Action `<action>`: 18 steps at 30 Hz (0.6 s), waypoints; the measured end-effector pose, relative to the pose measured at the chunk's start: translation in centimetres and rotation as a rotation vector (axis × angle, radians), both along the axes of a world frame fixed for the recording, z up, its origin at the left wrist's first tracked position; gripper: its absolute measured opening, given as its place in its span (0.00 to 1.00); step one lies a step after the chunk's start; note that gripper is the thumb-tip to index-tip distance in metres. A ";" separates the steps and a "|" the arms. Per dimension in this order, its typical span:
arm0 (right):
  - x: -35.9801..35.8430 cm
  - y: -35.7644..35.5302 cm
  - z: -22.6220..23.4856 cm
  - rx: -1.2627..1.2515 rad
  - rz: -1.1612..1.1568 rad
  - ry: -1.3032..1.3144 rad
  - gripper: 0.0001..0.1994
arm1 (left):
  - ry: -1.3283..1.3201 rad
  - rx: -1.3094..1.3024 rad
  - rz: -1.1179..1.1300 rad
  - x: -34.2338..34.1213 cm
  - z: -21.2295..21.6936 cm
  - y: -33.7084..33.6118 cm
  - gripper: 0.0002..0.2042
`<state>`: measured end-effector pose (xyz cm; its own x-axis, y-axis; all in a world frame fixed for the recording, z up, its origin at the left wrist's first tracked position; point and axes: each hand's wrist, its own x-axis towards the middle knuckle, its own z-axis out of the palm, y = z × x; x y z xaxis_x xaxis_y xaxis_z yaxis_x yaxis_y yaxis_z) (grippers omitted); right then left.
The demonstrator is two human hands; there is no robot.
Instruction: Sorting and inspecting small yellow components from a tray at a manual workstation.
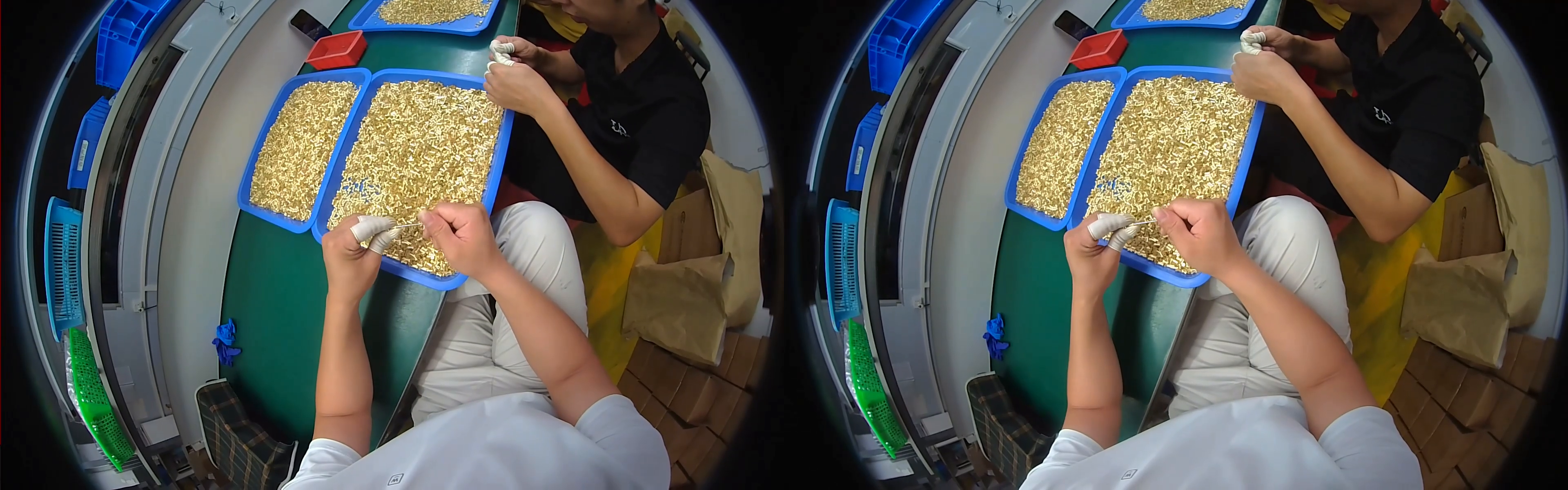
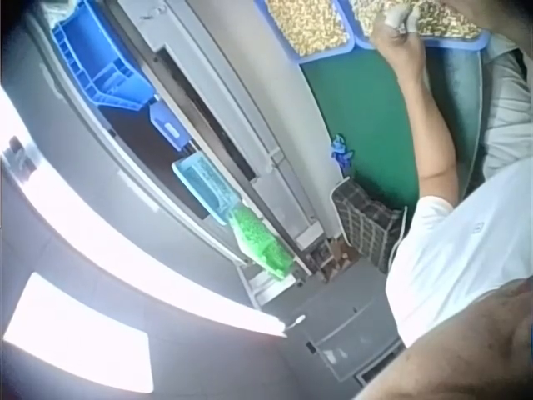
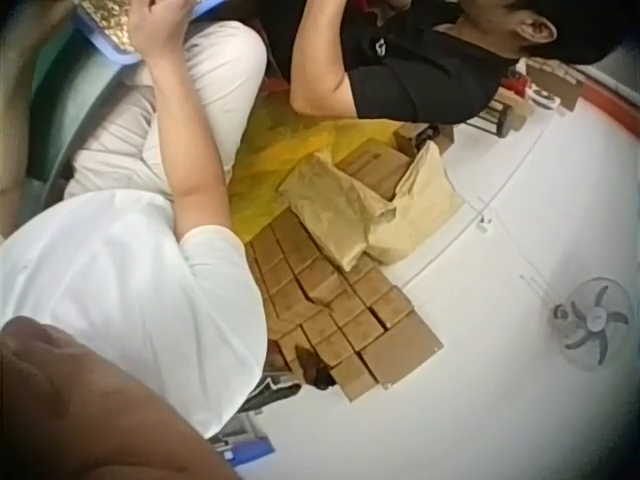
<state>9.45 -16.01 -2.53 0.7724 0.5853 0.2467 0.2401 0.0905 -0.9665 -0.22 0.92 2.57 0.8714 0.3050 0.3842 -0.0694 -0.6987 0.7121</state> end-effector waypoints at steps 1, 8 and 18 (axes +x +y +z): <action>0.0 0.1 0.0 0.000 0.000 0.001 0.09 | 0.000 0.007 -0.021 0.0 -0.1 0.1 0.07; -0.4 0.6 0.6 0.092 -0.041 0.053 0.12 | 0.032 -0.116 -0.043 -0.2 -0.2 0.2 0.07; -0.1 0.4 0.2 0.044 0.034 0.055 0.15 | 0.046 -0.117 -0.037 0.1 -1.0 -0.6 0.07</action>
<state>9.33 -15.66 -2.35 0.7652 0.6012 0.2303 0.1829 0.1400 -0.9731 -0.17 0.28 1.56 0.8988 0.3128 0.3071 -0.0588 -0.6082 0.7916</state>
